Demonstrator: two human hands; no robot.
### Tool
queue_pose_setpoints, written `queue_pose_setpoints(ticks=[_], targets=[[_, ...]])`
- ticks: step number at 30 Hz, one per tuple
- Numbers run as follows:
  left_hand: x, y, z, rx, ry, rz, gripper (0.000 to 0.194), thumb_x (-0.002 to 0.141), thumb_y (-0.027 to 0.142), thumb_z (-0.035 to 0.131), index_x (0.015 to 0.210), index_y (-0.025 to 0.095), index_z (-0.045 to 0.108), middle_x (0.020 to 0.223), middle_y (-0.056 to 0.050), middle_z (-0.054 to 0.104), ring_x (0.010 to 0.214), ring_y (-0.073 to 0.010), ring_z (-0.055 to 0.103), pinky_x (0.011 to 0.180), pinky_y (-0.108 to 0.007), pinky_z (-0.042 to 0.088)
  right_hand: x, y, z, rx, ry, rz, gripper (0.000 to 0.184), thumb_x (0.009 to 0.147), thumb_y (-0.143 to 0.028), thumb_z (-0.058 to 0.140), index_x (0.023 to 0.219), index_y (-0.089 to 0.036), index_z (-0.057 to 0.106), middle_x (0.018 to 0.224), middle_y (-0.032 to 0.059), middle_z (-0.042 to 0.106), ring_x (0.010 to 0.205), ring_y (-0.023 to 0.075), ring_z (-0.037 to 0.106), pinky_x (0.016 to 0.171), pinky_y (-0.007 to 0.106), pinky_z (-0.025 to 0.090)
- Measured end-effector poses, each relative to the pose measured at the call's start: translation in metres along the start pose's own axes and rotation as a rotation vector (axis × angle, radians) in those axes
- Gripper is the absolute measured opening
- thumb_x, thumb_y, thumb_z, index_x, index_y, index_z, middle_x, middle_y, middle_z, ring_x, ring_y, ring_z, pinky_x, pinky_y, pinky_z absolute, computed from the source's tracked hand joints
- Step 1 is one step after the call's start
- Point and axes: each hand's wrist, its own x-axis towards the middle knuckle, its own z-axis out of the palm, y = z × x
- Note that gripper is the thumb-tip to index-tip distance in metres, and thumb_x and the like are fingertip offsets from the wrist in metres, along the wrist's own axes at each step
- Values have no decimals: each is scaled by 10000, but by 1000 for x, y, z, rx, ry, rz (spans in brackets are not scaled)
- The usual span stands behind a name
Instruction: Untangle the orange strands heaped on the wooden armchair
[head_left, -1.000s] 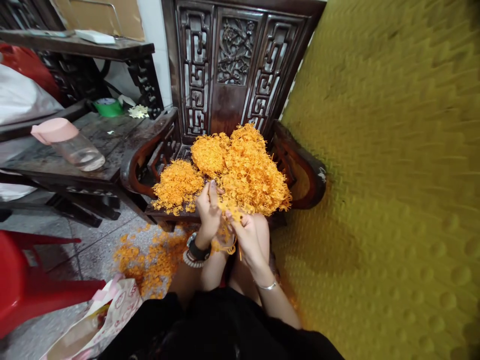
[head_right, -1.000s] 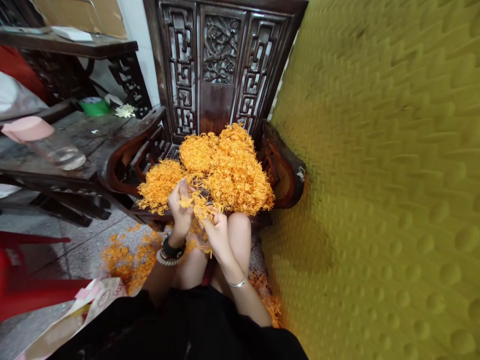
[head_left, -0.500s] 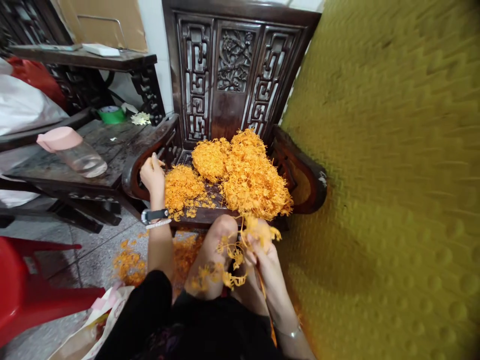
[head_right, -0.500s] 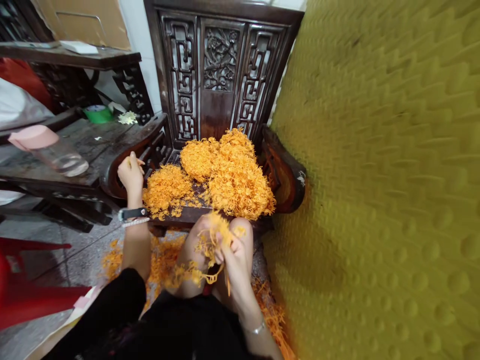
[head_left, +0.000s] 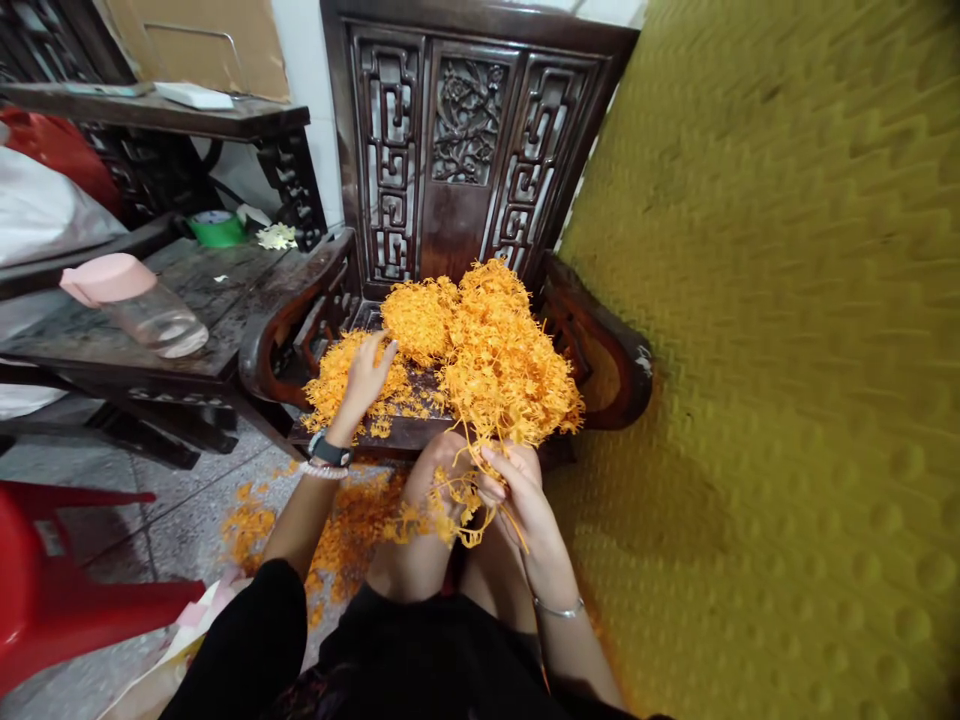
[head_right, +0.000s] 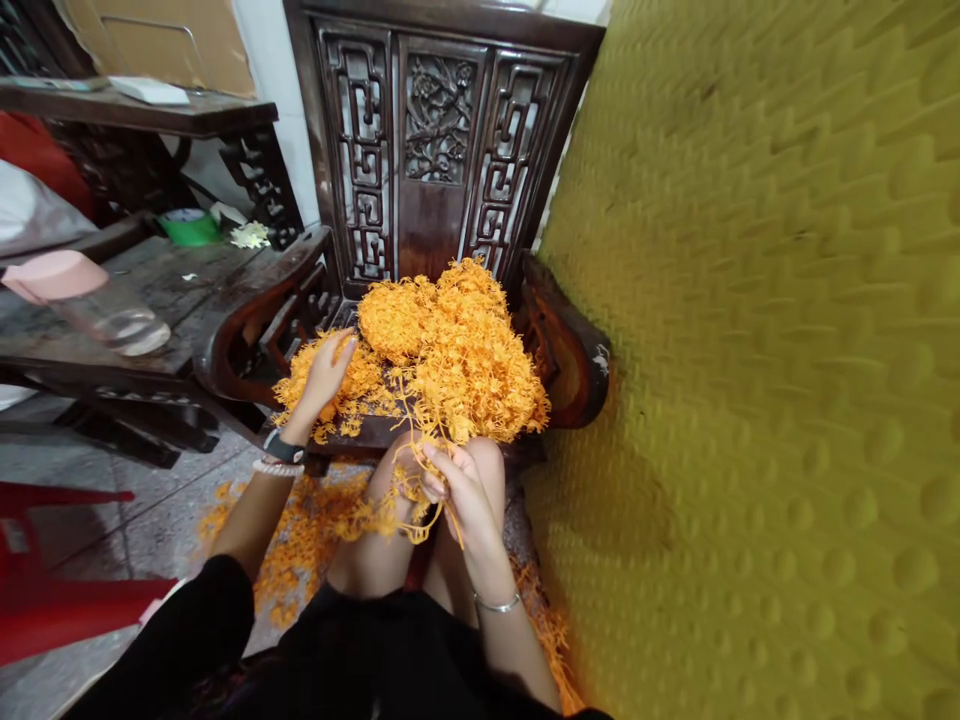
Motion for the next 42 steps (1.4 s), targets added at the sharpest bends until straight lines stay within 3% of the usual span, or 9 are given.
queue_pose_setpoints(ticks=[3,6,9,12,19,24,29,34,42], targets=[[-19,59,2,-403,-334,32,676,884,664,212,1283,214,521,1162,-148,636,1038,-236,629,790,-373,536,2,0,2,0,-6,20,299,705,-387,740,713,-167,537,431,-99,309,377,19,187,378,183,109],[-32,99,3,-489,-569,45,606,832,663,411,1211,225,586,1016,-121,678,844,-215,665,601,-292,529,0,-1,4,-43,-29,16,290,718,-382,731,707,-166,537,441,-97,306,384,21,192,383,187,112],[-37,107,9,-444,-643,-30,433,774,582,590,914,184,690,685,-49,634,487,-118,538,414,-222,393,-1,-2,3,-93,-54,16,297,706,-386,735,698,-163,537,467,-86,341,392,22,202,385,196,113],[-34,98,17,-474,-490,-109,441,815,574,538,690,166,651,461,27,441,347,-70,348,355,-208,260,1,1,3,-145,-60,-23,313,712,-418,720,709,-166,535,483,-83,346,403,28,205,391,201,129],[3,70,39,-384,-31,-124,463,882,540,444,637,170,574,422,50,334,366,-85,319,407,-222,255,-17,21,43,-215,177,-263,287,774,-434,645,721,-195,495,557,-49,392,477,68,298,429,210,236],[59,16,3,-22,402,-285,458,962,405,280,661,165,530,508,7,441,485,-116,431,517,-227,321,-41,19,48,-153,128,-210,298,756,-418,674,692,-203,478,532,-47,395,461,77,311,414,216,280],[53,-38,-30,683,79,-320,457,898,511,399,836,120,628,872,-188,656,839,-277,598,703,-332,402,-19,-3,21,119,184,-195,356,753,-354,689,692,-210,369,475,-112,253,401,31,166,383,164,175],[17,-62,-17,923,-58,-324,642,755,566,596,1090,18,620,1220,-331,521,1163,-434,450,913,-521,356,-7,-4,9,154,72,-122,315,772,-330,686,710,-196,407,458,-107,294,395,21,189,382,148,167],[2,13,-4,845,-18,-8,677,860,597,409,1256,73,570,1534,-212,202,1426,-375,82,1118,-566,88,-4,-7,5,151,48,-56,293,789,-441,641,797,-197,479,540,-45,466,407,25,249,391,158,170]])
